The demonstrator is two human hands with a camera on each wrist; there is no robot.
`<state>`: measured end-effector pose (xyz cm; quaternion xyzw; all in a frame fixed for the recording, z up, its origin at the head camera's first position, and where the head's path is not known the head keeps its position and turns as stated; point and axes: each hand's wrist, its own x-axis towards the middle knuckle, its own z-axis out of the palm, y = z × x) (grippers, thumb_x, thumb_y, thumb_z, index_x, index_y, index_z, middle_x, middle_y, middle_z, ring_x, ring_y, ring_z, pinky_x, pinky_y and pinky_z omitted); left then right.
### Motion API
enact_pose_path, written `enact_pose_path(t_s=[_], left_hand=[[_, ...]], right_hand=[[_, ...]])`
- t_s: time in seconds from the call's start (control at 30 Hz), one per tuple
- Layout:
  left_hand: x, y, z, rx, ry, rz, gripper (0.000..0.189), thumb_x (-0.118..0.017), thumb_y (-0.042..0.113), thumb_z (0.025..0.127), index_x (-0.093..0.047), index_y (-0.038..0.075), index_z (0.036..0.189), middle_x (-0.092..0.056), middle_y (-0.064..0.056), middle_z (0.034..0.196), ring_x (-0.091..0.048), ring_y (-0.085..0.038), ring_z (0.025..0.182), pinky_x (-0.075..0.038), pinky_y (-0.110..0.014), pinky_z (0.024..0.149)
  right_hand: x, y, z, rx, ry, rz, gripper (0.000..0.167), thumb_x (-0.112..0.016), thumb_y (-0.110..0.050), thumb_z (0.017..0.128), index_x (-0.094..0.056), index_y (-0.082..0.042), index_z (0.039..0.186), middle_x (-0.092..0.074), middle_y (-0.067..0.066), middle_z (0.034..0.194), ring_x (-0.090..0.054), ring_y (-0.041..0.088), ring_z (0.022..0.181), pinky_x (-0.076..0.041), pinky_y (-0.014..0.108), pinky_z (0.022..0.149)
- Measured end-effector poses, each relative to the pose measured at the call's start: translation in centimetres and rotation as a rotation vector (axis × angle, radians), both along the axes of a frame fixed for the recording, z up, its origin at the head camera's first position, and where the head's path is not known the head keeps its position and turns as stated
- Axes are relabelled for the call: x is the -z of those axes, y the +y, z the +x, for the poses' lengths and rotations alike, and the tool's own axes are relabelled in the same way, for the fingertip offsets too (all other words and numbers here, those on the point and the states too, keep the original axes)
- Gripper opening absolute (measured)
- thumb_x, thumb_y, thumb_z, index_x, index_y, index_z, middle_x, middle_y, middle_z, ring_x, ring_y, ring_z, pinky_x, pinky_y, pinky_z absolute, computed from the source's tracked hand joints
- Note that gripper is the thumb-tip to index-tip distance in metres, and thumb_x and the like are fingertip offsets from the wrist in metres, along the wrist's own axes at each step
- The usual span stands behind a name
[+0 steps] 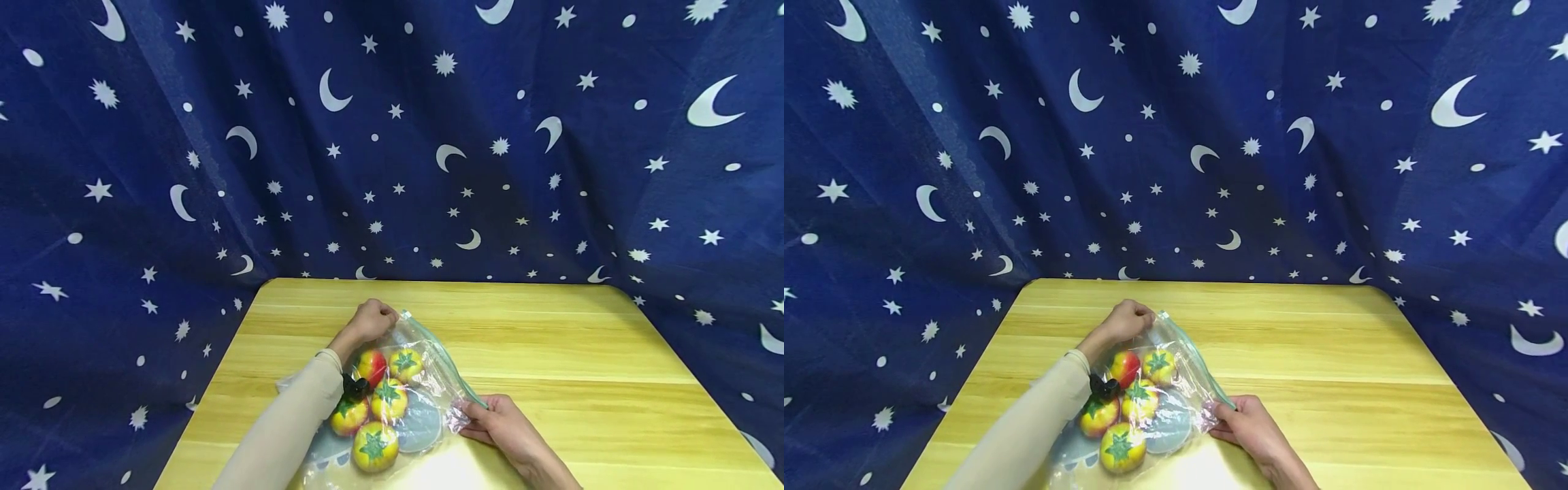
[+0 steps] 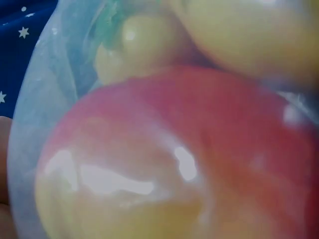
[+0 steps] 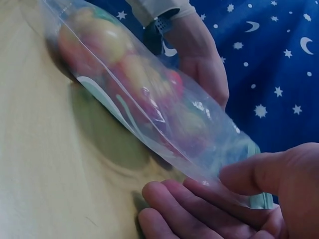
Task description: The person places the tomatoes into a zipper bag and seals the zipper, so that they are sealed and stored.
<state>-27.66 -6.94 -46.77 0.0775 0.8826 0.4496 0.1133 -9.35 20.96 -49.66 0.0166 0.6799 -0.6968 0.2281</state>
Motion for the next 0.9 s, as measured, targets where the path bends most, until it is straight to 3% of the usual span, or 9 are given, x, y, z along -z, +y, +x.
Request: enact_pose_path(t_s=[0.17,0.33,0.47,0.6,0.7,0.9], left_hand=[[0.0,0.3,0.3,-0.026,0.030,0.006,0.022,-0.065,0.018,0.106,-0.082,0.005,0.113,-0.076,-0.009,0.107,-0.061,-0.018,0.079,-0.050,-0.027,0.064],[0.2,0.4,0.6,-0.052,0.045,0.026,0.017,-0.064,0.016,0.108,-0.079,0.007,0.107,-0.074,-0.006,0.101,-0.061,-0.019,0.084,-0.050,-0.028,0.069],[0.2,0.5,0.7,-0.073,0.068,0.041,0.016,-0.063,0.013,0.108,-0.078,0.008,0.103,-0.072,-0.004,0.094,-0.060,-0.017,0.081,-0.048,-0.027,0.068],[0.1,0.6,0.9,-0.086,0.071,0.060,0.016,-0.062,0.013,0.109,-0.076,0.010,0.101,-0.068,-0.003,0.089,-0.058,-0.017,0.079,-0.046,-0.027,0.068],[0.0,0.6,1.0,-0.088,0.070,0.068,0.016,-0.062,0.014,0.110,-0.075,0.011,0.101,-0.066,-0.003,0.087,-0.057,-0.017,0.078,-0.045,-0.028,0.067],[0.0,0.6,1.2,-0.080,0.100,0.078,0.016,-0.062,0.013,0.109,-0.075,0.011,0.102,-0.065,-0.002,0.083,-0.057,-0.017,0.076,-0.045,-0.028,0.066]], right_hand=[[-0.2,0.2,-0.3,-0.014,0.048,0.018,0.038,-0.065,-0.018,0.110,-0.070,0.018,0.119,-0.082,0.018,0.113,-0.081,0.019,0.102,-0.065,0.031,0.093],[-1.0,0.5,-0.7,-0.030,0.093,0.072,0.041,-0.067,-0.015,0.108,-0.067,0.021,0.127,-0.080,0.019,0.117,-0.080,0.023,0.106,-0.065,0.033,0.094],[-2.1,0.7,-1.3,-0.001,0.133,0.190,0.046,-0.070,-0.017,0.106,-0.065,0.018,0.135,-0.079,0.021,0.122,-0.078,0.025,0.107,-0.065,0.033,0.091],[-3.5,0.7,-2.0,0.063,0.191,0.355,0.042,-0.072,-0.021,0.104,-0.073,0.008,0.133,-0.080,0.017,0.127,-0.075,0.020,0.110,-0.061,0.028,0.088],[-4.4,0.6,-2.5,0.094,0.220,0.413,0.039,-0.073,-0.022,0.104,-0.075,0.005,0.133,-0.080,0.015,0.129,-0.076,0.020,0.114,-0.062,0.029,0.092],[-6.3,0.2,-3.9,0.090,0.328,0.524,0.038,-0.073,-0.028,0.106,-0.077,-0.002,0.133,-0.081,0.013,0.127,-0.077,0.028,0.119,-0.063,0.045,0.100]])
